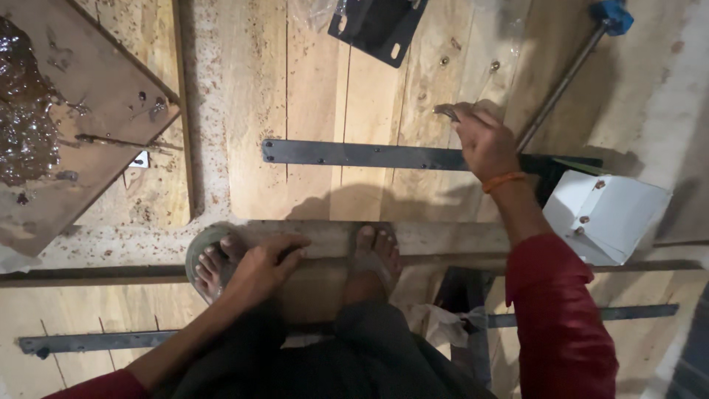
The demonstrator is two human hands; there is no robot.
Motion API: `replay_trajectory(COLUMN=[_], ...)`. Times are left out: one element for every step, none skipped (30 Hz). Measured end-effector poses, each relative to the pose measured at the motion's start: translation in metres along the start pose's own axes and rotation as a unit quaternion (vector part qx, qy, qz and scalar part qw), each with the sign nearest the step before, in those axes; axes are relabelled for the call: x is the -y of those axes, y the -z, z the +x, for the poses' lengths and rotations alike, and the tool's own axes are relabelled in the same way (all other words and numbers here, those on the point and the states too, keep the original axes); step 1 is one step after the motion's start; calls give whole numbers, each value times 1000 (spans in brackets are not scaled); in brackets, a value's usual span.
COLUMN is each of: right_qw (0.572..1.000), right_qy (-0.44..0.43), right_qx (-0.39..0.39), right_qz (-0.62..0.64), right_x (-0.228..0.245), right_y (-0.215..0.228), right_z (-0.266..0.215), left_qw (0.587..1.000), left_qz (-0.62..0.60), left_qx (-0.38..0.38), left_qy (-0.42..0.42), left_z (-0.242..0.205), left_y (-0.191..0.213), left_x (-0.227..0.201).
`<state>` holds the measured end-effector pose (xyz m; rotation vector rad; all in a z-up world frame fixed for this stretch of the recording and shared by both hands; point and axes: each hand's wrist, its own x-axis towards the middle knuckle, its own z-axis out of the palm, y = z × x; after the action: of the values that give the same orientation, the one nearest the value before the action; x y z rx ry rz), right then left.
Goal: The person assembles a wood and metal structure by placing a metal bracket onto a wooden surface, inserting screws by hand, and tightening them using a small wrench.
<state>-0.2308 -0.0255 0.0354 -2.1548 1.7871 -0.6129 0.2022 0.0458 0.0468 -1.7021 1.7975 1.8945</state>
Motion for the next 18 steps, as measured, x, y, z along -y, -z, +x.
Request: replay_trajectory(right_qw=[999, 996, 996, 995, 993, 993, 995, 997, 996, 996, 993, 993, 993, 991, 992, 988, 983, 983], right_qy=[-4, -9, -11, -6, 0, -1, -8, -13, -12, -54, -95, -93, -93, -93, -91, -112, -133, -133], right_qx=[28, 56, 56, 70, 84, 84, 70, 56, 57, 66, 76, 76, 59, 43, 44, 43, 42, 42], right_qz=[-37, -73, -72, -76, -80, -82, -71, -60, -61, -36, -10, -11, -47, -80, -79, -97, -116, -117], right_x=[-2, -4, -5, -6, -6, -4, -2, -1, -1, -1, -2, -4, -6, -7, -8, -8, -8, -6], right_y=[3, 5, 6, 7, 8, 8, 5, 3, 1, -4, -9, -10, -11, -12, -12, -8, -6, -5], right_z=[1, 2, 5, 6, 6, 5, 2, 0, -4, -7, -12, -17, -22, -30, -37, -45, -52, -57], left_qw=[1000, 1000, 1000, 1000, 1000, 1000, 1000, 1000, 1000, 999, 999, 1000, 1000, 1000, 1000, 999, 1000, 999], left_qz=[4, 5, -3, -11, -10, -3, 3, 1, 2, 3, 1, 5, 8, 7, 13, 19, 17, 23], left_qx=[5, 6, 7, 9, 13, 9, 6, 6, 9, 10, 8, 17, 27, 25, 20, 16, 16, 17], left_qy=[28, 29, 10, -9, -10, -2, 6, 5, -19, -42, -41, -17, 7, 9, -5, -21, -20, -19], left_z=[0, 0, 0, 1, 0, -1, -1, 0, 0, 0, -1, 0, 1, 0, 0, 0, 0, 0], left_y=[-1, -1, -1, -1, -1, -2, -3, -3, -2, -1, -1, -1, 0, 2, 3, 4, 5, 6], left_x=[1, 3, 4, 6, 8, 8, 9, 9, 9, 8, 7, 5, 3, 1, 0, -1, -2, -2])
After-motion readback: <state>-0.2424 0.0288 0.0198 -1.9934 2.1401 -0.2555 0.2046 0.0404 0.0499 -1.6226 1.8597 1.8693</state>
